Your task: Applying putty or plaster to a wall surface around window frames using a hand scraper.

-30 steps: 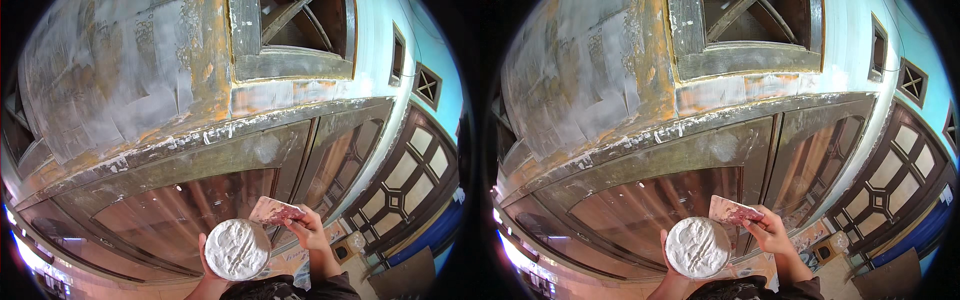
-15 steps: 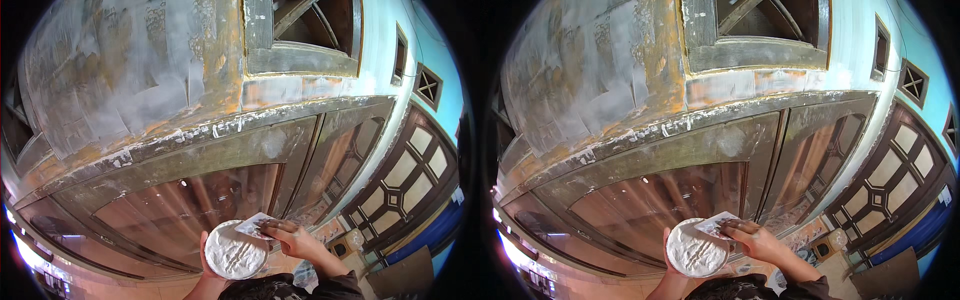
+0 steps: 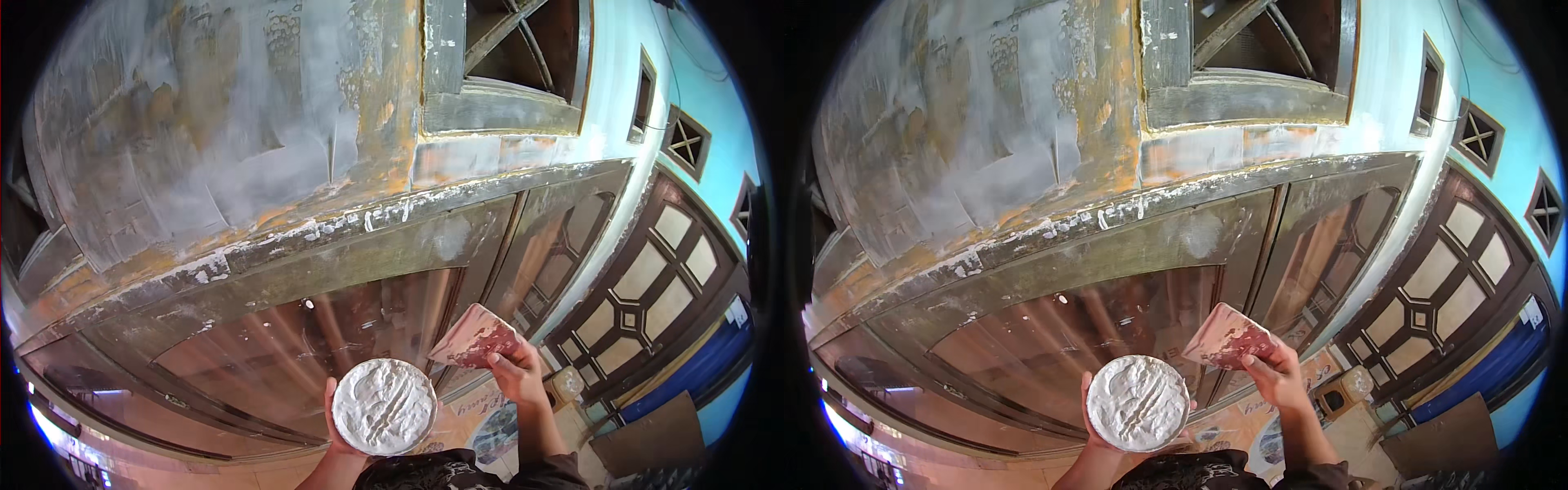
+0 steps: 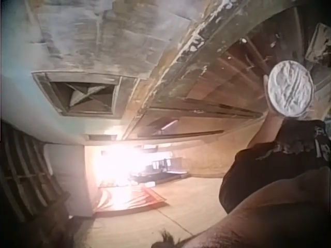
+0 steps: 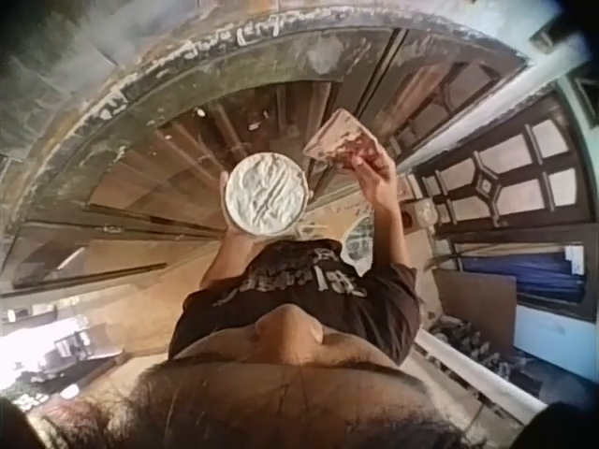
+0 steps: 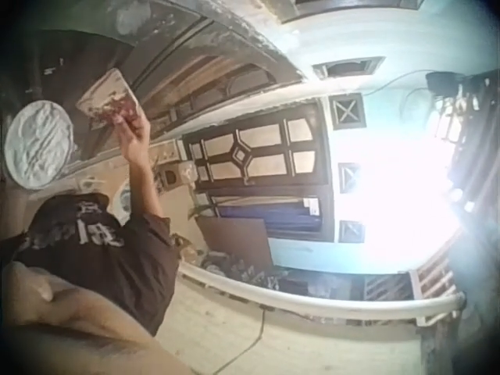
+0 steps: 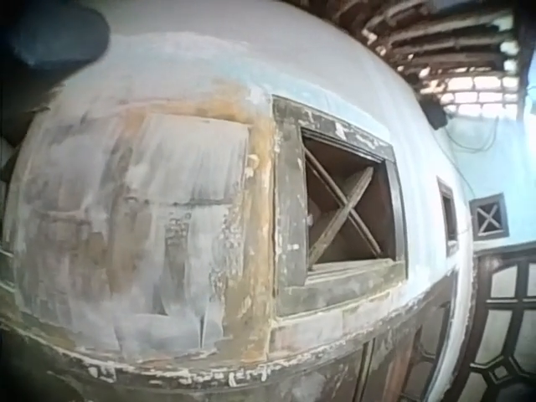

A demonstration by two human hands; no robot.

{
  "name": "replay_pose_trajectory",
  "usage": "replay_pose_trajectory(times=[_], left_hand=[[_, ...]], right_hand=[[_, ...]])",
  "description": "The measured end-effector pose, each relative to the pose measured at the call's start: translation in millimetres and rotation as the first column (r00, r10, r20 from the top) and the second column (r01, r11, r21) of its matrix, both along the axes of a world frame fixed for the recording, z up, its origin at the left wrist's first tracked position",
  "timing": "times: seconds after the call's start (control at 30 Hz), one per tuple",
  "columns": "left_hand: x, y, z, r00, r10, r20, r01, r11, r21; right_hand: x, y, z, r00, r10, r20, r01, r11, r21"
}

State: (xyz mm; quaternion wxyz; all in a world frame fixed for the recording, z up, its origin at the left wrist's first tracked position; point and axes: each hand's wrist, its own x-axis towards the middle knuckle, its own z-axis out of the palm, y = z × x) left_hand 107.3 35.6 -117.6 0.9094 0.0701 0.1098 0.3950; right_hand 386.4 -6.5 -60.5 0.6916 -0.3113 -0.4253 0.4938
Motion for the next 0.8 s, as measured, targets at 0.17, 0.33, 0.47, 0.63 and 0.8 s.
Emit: replay_pose_trajectory(times=[0.17, 0.33, 0.47, 0.63, 0.8], left_hand=[[2.5, -0.2, 17.0, 0.981, -0.126, 0.145, 0.123, 0.992, 0.029], [8.0, 3.3, 19.8, 0.919, -0.187, 0.348, 0.185, 0.982, 0.041], [7.4, 5.7, 14.8, 0.942, -0.175, 0.288, 0.172, 0.984, 0.034], [5.1, 6.8, 10.7, 0.934, -0.176, 0.310, 0.179, 0.984, 0.018], [5.2, 6.0, -0.8, 0.963, -0.121, 0.242, 0.124, 0.992, 0.003]], right_hand=[[-13.3, -3.8, -11.0, 0.994, -0.064, 0.092, 0.064, 0.998, 0.003], [-29.0, -11.2, -7.4, 0.981, -0.101, 0.164, 0.109, 0.993, -0.040], [-32.3, -14.9, -11.1, 0.937, -0.125, 0.326, 0.152, 0.987, -0.056], [-39.9, -18.2, -8.9, 0.878, -0.193, 0.439, 0.219, 0.976, -0.009], [-45.2, -20.8, -4.8, 0.895, -0.190, 0.404, 0.223, 0.974, -0.037]])
